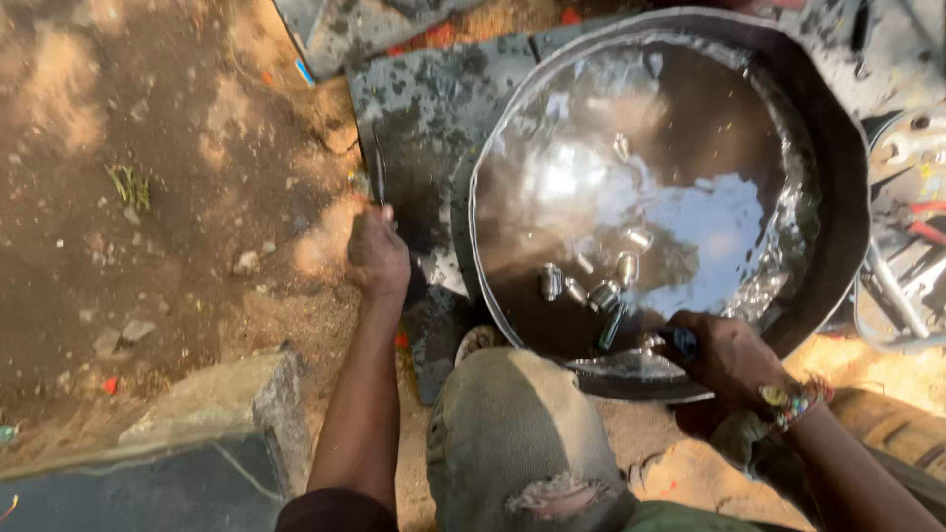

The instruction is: The person scrubs small metal springs and cylindrical components in a basin of water using a blue cloth. They repeatedly dip the parts into the water, wipe them with the cloth, and place them on the ground beside the basin.

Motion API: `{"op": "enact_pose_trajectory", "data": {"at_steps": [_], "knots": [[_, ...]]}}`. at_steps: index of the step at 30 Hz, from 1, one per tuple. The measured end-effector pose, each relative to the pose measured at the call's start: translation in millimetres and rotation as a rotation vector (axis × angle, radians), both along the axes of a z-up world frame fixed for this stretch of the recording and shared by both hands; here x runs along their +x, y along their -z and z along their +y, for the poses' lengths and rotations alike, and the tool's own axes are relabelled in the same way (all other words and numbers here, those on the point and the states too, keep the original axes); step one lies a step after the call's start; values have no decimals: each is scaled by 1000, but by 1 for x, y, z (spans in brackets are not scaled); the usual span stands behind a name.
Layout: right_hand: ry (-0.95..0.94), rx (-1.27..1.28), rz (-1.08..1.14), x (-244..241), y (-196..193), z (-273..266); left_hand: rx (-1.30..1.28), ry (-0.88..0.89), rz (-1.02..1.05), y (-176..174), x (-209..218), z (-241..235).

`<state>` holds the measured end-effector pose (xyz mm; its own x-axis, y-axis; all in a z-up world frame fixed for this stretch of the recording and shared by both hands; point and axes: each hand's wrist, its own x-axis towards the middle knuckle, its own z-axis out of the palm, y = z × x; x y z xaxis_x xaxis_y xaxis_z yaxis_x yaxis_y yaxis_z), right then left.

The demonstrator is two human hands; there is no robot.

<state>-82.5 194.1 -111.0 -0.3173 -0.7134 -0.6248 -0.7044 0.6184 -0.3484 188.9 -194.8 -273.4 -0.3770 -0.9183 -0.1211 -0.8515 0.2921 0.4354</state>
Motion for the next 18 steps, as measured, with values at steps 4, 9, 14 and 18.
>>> {"op": "enact_pose_trajectory", "data": {"at_steps": [4, 9, 14, 18], "knots": [[-338, 165, 241, -13, 21, 1, 132, 201, -178, 4, 17, 9], [163, 174, -124, -9, 3, -10, 86, -31, 62, 6, 12, 13], [-2, 136, -19, -12, -31, -57, 194, 343, -318, -21, 35, 17], [108, 114, 69, -25, -23, -49, -50, 93, -7, -20, 55, 23]]}}
